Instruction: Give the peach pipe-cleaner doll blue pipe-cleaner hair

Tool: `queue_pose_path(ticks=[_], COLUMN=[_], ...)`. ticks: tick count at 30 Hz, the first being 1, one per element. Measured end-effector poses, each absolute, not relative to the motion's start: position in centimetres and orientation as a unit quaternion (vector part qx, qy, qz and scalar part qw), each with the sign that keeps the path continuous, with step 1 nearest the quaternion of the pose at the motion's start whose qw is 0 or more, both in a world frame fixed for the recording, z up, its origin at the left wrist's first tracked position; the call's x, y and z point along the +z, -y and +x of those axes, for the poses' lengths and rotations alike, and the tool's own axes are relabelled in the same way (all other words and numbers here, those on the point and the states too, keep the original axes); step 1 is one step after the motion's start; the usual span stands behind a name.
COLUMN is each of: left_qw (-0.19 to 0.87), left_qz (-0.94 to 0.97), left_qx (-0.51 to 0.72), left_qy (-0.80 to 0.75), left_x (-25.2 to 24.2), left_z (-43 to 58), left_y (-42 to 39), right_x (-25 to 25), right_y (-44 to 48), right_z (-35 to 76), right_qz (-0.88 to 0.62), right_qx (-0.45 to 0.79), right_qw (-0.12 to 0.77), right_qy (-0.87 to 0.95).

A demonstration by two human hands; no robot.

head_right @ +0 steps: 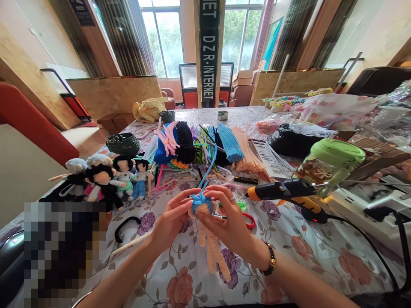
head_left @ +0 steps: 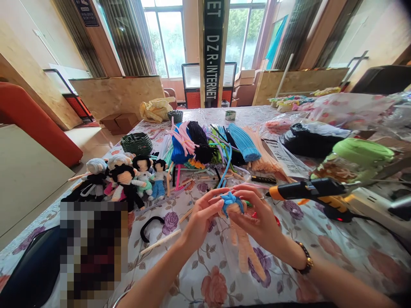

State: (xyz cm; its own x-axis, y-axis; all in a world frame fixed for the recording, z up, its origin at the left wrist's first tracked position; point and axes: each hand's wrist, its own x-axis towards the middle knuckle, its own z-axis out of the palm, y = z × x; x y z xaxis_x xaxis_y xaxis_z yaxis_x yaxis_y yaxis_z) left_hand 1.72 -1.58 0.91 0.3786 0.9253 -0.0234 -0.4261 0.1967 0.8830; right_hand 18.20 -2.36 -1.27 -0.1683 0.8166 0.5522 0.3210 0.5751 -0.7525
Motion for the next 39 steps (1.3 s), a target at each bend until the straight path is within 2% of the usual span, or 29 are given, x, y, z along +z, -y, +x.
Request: queue_pose_path(ticks=[11, 15, 18, 22, 28, 31, 39], left_qw=[0.699, 0.698, 0.697, 0.679, 0.648, 0.641, 0.625], left_qz=[0.436, 0.437, 0.418, 0.389, 0.369, 0.377, 0.409], left_qx=[0.473, 0.481, 0.500, 0.537, 0.589, 0.597, 0.605], left_qy=[-0.313, -0.300, -0.298, -0.315, -0.312, -0.301, -0.277], left_x=[0.8, 0.8, 0.9, 1.0, 0.6, 0.3, 0.3], left_z=[1.7, 1.7, 1.7, 1.4, 0.9, 0.8, 0.8], left_y=[1.5, 1.4, 1.3, 1.0, 0.4, 0.3, 0.3], right_x=[-1.5, -1.8, -2.1, -2.4, -2.4, -2.1, -1.6], right_y=[2.3, 2.4, 2.2, 1.7, 1.4, 1.4, 1.8], right_z=[18.2, 18.1, 18.1, 18.2, 18.3, 18.3, 17.8], right_qz=[-0.405, -0.414, -0.401, -0.393, -0.400, -0.396, -0.364], right_qx=[0.231, 0.290, 0.325, 0.300, 0.334, 0.361, 0.480], right_qw=[0.506, 0.518, 0.541, 0.585, 0.593, 0.568, 0.433], right_qy=[0.726, 0.690, 0.664, 0.643, 0.614, 0.625, 0.671])
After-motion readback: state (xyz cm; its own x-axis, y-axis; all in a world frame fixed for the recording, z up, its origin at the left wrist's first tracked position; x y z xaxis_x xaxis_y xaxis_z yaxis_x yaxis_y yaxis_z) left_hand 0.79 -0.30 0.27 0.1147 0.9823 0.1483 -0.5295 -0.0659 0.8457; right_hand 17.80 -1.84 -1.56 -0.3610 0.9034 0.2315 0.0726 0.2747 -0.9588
